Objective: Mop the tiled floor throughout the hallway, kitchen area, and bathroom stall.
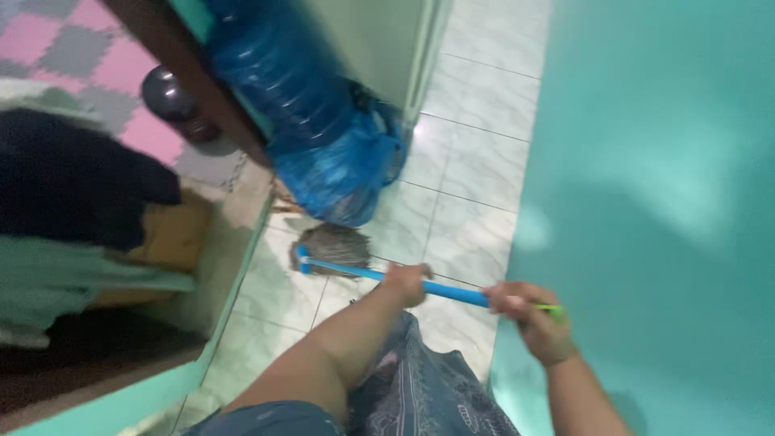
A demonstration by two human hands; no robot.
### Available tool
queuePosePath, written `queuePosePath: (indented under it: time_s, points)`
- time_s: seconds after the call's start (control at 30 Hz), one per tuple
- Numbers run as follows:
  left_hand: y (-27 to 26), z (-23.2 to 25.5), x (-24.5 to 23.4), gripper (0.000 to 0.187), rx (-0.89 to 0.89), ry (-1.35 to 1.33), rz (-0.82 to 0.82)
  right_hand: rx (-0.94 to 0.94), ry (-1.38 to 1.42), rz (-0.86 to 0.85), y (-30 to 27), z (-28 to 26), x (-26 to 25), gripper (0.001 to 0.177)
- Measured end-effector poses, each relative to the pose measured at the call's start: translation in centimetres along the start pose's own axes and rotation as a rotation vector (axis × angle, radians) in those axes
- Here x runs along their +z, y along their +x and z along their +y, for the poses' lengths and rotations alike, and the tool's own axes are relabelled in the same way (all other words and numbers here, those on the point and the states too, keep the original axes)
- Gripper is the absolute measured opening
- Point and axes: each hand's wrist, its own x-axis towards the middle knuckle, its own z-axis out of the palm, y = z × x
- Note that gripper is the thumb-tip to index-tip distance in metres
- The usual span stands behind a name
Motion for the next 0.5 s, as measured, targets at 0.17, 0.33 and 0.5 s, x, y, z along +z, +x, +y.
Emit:
queuePosePath:
  time_s: [0.17,0.33,0.5]
  points:
    - [-6.3,-4.3,-3.5,0.039,-0.207,-0.002,-0.063,-0.072,-0.036,-0.362,0.3,3.1,5.5,0.024]
    - [-4.9,-1.2,-1.9,0.038,-0.120,-0.028,-0.045,0.079,-0.156,-0.185,-1.0,-1.9,4.1,0.009]
    - [-3.4,7.6,-2.9,0.041,0.092,-0.119,0.034,-0.261,-0.241,-0.304,-2.9,-10.4,2.2,0.010]
